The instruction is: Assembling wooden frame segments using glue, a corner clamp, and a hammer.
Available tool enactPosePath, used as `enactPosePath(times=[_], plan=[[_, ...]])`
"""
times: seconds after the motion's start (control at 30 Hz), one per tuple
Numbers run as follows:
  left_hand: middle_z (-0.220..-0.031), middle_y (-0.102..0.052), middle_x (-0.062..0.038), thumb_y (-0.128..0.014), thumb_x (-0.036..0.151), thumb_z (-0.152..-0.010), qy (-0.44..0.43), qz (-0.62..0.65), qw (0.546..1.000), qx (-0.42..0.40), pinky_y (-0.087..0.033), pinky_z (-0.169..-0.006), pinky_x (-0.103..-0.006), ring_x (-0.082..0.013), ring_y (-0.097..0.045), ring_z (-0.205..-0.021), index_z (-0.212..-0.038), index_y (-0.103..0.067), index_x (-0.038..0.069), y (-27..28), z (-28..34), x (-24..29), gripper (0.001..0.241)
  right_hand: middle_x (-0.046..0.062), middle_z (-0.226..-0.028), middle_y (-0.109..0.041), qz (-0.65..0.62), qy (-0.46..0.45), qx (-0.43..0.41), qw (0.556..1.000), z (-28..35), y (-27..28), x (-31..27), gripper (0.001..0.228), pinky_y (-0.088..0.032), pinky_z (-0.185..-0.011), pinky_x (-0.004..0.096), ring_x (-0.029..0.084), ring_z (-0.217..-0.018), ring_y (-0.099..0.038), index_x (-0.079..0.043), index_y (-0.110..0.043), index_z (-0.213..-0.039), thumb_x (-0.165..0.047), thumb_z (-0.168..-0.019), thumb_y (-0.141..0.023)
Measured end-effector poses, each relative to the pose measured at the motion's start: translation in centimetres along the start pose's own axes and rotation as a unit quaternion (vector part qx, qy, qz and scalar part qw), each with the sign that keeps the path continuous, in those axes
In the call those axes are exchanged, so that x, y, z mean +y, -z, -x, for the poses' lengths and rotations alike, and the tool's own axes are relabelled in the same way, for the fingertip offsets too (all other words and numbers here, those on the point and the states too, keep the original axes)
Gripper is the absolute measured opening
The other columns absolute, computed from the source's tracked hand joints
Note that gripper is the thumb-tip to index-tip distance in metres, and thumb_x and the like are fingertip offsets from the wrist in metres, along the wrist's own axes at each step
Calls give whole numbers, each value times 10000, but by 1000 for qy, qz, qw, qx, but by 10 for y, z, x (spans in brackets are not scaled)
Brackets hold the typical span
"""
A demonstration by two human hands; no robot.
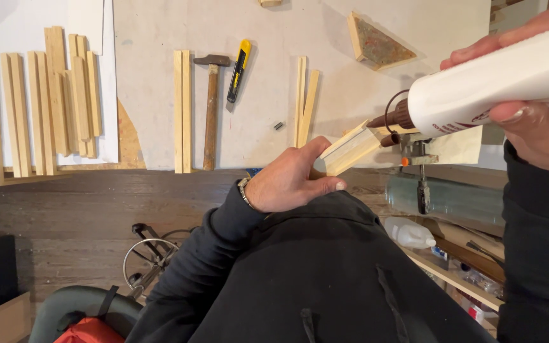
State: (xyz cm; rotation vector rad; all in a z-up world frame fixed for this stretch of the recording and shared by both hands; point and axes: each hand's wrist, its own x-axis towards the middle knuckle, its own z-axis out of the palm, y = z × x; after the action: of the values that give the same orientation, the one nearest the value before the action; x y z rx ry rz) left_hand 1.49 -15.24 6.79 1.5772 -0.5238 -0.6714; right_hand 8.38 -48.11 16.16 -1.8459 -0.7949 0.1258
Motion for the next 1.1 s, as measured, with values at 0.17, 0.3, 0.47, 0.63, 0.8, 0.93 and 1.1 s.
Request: enactPosePath(times=[0.17, 0.3, 0.47, 0.63, 0.8, 0.93, 1.1], plan=[[-937, -766, -154, -742, 313, -941, 5, -8, 1000, -1, -602, -768, -335, -233, -807, -910, -1259, -528, 5, 1, -1, -1, 492, 165, -1176, -660, 38, -10, 22, 999, -2, -11, -21, 571, -574, -1033, 441, 279, -1162, -708, -78, -492, -1392, -379, -969, -729], [-945, -770, -154, -740, 309, -943, 2, 0, 1000, -1, -603, -773, -335, -228, -806, -923, -1261, -522, 2, 3, -2, -2, 492, 168, -1182, -653, 69, -6, 18, 997, -3, -7, -18, 560, -570, -1033, 446, 291, -1175, -706, -81, -457, -1387, -362, -977, -715], [-893, -769, -150, -736, 311, -940, 22, -1, 1000, -10, -604, -743, -333, -221, -811, -890, -1252, -519, 3, 6, -3, 3, 489, 157, -1178, -620, 44, 27, 18, 999, -6, -7, -1, 580, -574, -972, 459, 300, -1120, -691, -46, -475, -1336, -360, -906, -704], [-901, -776, -155, -740, 308, -939, 19, 2, 1000, -8, -601, -742, -334, -223, -810, -893, -1245, -522, -2, 7, -3, -2, 487, 147, -1197, -645, 34, 3, 11, 999, 3, -5, 0, 549, -570, -1028, 453, 293, -1175, -701, -93, -469, -1378, -321, -955, -732], [-913, -779, -155, -736, 319, -941, 22, 7, 1000, -10, -607, -750, -331, -222, -809, -902, -1252, -520, -3, 10, -5, -3, 497, 148, -1188, -640, 47, 1, 8, 999, -8, -10, -12, 538, -563, -1020, 453, 284, -1175, -691, -86, -488, -1379, -319, -946, -706], [-906, -775, -159, -737, 325, -938, 27, -9, 999, -15, -608, -756, -333, -226, -806, -887, -1259, -518, -4, 13, -5, -2, 509, 147, -1191, -648, 49, -7, 2, 999, -4, -6, -1, 524, -564, -1031, 455, 287, -1190, -693, -89, -488, -1391, -305, -970, -711], [-920, -774, -160, -739, 315, -938, 19, 0, 1000, -11, -607, -764, -336, -229, -805, -903, -1258, -515, -9, 16, -7, -6, 508, 141, -1174, -646, 49, -5, 10, 999, -15, -13, -11, 514, -570, -1022, 451, 285, -1180, -696, -90, -494, -1384, -310, -970, -706]])
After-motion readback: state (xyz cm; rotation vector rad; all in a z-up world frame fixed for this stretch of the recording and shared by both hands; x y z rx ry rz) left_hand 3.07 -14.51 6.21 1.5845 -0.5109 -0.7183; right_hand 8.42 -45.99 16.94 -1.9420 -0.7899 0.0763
